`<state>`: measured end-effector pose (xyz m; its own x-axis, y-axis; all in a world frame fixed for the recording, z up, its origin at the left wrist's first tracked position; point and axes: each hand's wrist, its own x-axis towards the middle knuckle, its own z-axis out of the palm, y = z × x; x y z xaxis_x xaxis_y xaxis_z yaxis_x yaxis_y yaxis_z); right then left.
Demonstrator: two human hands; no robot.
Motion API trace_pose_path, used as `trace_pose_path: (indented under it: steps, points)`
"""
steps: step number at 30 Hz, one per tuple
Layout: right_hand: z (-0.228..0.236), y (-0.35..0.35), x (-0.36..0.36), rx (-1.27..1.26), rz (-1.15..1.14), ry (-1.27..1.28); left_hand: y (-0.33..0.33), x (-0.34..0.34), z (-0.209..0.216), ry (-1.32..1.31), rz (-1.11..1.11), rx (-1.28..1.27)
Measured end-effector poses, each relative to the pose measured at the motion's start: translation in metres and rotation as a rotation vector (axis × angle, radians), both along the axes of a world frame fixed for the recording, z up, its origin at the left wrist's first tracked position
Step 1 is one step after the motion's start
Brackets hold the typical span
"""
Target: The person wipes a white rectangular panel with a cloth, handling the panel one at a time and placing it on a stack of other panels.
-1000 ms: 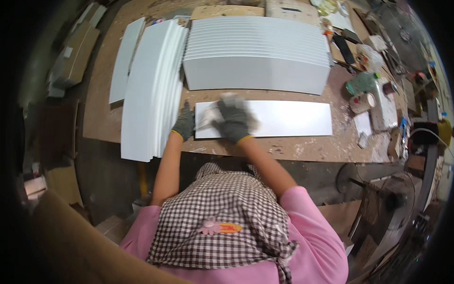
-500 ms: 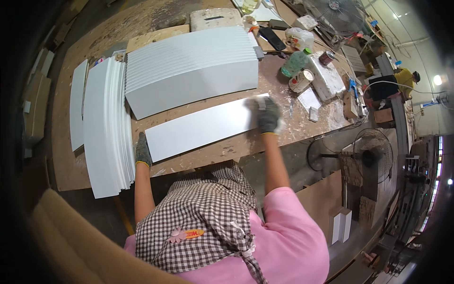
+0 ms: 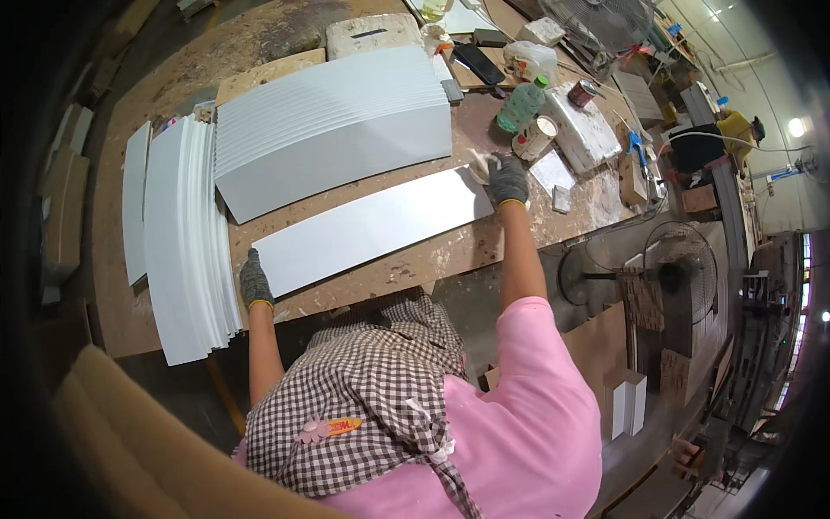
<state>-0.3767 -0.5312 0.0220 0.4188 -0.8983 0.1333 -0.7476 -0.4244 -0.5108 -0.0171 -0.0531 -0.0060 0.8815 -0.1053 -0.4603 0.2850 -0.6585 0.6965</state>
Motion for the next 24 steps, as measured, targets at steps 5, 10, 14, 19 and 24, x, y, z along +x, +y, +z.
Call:
trace_pose_path:
  steps: [5,10,14,19,24]
  points:
    - [0.103,0.042,0.103,0.218,-0.052,-0.878,0.01,0.006,-0.024,-0.098,-0.112,-0.028]
    - [0.129,0.023,0.152,0.23,0.354,-0.827,-0.005,-0.002,-0.011,-0.227,-0.156,-0.002]
    - [0.075,0.008,0.04,-0.154,-0.06,-0.402,0.012,0.01,-0.03,-0.356,-0.19,0.062]
    - [-0.024,-0.024,-0.138,-0.221,-0.536,0.376,0.008,0.019,-0.027,-0.523,-0.567,0.436]
    - [-0.008,-0.016,-0.164,-0.136,-0.529,0.271,-0.012,0.02,0.003,-0.284,-0.397,0.451]
